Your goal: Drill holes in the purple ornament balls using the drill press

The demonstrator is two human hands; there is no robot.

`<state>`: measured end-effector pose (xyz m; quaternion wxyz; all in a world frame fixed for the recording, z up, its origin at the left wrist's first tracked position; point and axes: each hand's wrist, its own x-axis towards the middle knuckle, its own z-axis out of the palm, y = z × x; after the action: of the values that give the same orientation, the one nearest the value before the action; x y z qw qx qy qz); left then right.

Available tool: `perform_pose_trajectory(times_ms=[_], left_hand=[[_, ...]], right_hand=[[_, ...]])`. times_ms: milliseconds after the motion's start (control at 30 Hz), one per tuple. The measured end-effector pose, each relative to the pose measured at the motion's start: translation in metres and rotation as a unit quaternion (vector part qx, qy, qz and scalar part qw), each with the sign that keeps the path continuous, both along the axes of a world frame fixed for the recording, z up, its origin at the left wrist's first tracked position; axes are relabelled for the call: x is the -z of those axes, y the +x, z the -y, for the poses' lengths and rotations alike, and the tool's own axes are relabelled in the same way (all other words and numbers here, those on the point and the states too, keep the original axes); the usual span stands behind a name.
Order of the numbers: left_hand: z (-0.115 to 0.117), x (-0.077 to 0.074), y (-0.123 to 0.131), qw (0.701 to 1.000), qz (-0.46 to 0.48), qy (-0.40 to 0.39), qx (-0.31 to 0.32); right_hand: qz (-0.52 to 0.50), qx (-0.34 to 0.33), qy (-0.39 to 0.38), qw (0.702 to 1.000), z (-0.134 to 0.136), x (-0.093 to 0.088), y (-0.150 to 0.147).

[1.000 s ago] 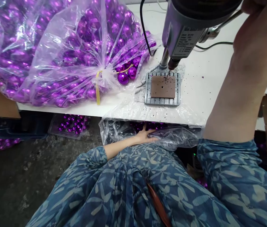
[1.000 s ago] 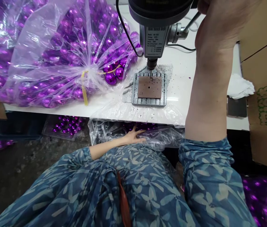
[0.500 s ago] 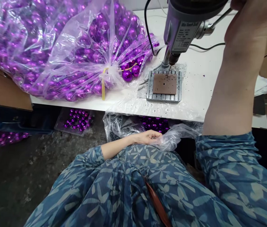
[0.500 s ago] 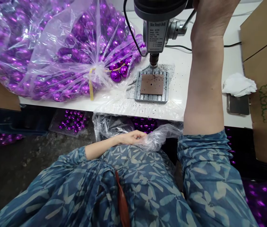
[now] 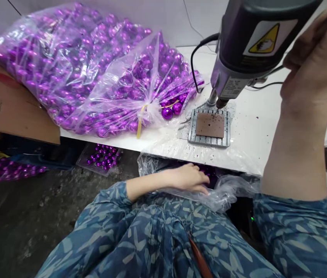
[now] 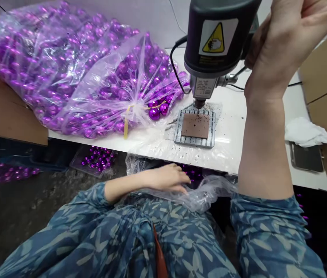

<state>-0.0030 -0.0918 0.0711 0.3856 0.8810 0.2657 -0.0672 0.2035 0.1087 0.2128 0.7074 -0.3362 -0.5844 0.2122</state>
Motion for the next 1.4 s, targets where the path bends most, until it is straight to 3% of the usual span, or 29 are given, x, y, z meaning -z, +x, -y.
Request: perform_pose_trajectory(times_ms=[33, 100, 167, 233, 300, 367, 500, 600, 700, 800, 867, 933, 1033, 1100, 1133, 1300, 1400], left_hand=[[-0.019, -0.006, -0.012, 0.998, 0.052, -0.012, -0.030], [-0.066, -0.011, -0.037, 0.974, 0.133, 0.037, -0.179], [-0.118, -0.007, -0.057, 0.909, 0.146, 0.167, -0.354], [-0.164, 0.005, -0.066, 0.855, 0.080, 0.259, -0.442], [-0.195, 0.019, -0.067, 0.837, -0.007, 0.283, -0.468], [-0.210, 0.030, -0.063, 0.834, -0.056, 0.296, -0.462], [-0.205, 0.042, -0.065, 0.838, -0.009, 0.347, -0.421], [-0.185, 0.040, -0.075, 0.840, 0.097, 0.324, -0.424], [-0.156, 0.032, -0.075, 0.790, 0.298, 0.231, -0.484], [-0.124, 0.022, -0.056, 0.711, 0.468, -0.020, -0.525], [-0.111, 0.017, -0.038, 0.652, 0.501, -0.228, -0.522], [-0.107, 0.016, -0.023, 0.586, 0.494, -0.379, -0.519], [-0.116, 0.021, -0.010, 0.525, 0.480, -0.452, -0.538], [-0.126, 0.028, -0.007, 0.531, 0.484, -0.422, -0.553], [-0.131, 0.033, -0.006, 0.550, 0.486, -0.393, -0.554], [-0.152, 0.059, 0.000, 0.698, 0.461, -0.208, -0.507], [-0.160, 0.070, 0.004, 0.740, 0.447, -0.162, -0.476]], right_hand=[[-0.039, 0.031, -0.023, 0.998, 0.004, -0.004, -0.006], [-0.100, 0.074, -0.053, 0.991, 0.011, -0.009, -0.016], [-0.123, 0.078, -0.039, 0.989, 0.014, -0.011, -0.020], [-0.131, 0.060, -0.002, 0.990, 0.014, -0.010, -0.020], [-0.128, 0.033, 0.038, 0.990, 0.012, -0.008, -0.018], [-0.128, 0.016, 0.067, 0.989, 0.012, -0.007, -0.016], [-0.109, 0.008, 0.069, 0.992, 0.017, -0.008, -0.017], [-0.101, 0.017, 0.075, 0.992, 0.021, -0.010, -0.020], [-0.099, 0.028, 0.079, 0.992, 0.022, -0.011, -0.022], [-0.079, 0.030, 0.078, 0.993, 0.020, -0.011, -0.021], [-0.074, 0.033, 0.084, 0.993, 0.018, -0.010, -0.019], [-0.066, 0.035, 0.088, 0.993, 0.016, -0.009, -0.018], [-0.039, 0.039, 0.086, 0.995, 0.016, -0.007, -0.016], [-0.034, 0.041, 0.088, 0.995, 0.016, -0.006, -0.016], [-0.035, 0.042, 0.090, 0.994, 0.016, -0.006, -0.015], [-0.048, 0.053, 0.111, 0.991, 0.011, -0.004, -0.016], [-0.033, 0.066, 0.115, 0.991, 0.007, -0.003, -0.014]])
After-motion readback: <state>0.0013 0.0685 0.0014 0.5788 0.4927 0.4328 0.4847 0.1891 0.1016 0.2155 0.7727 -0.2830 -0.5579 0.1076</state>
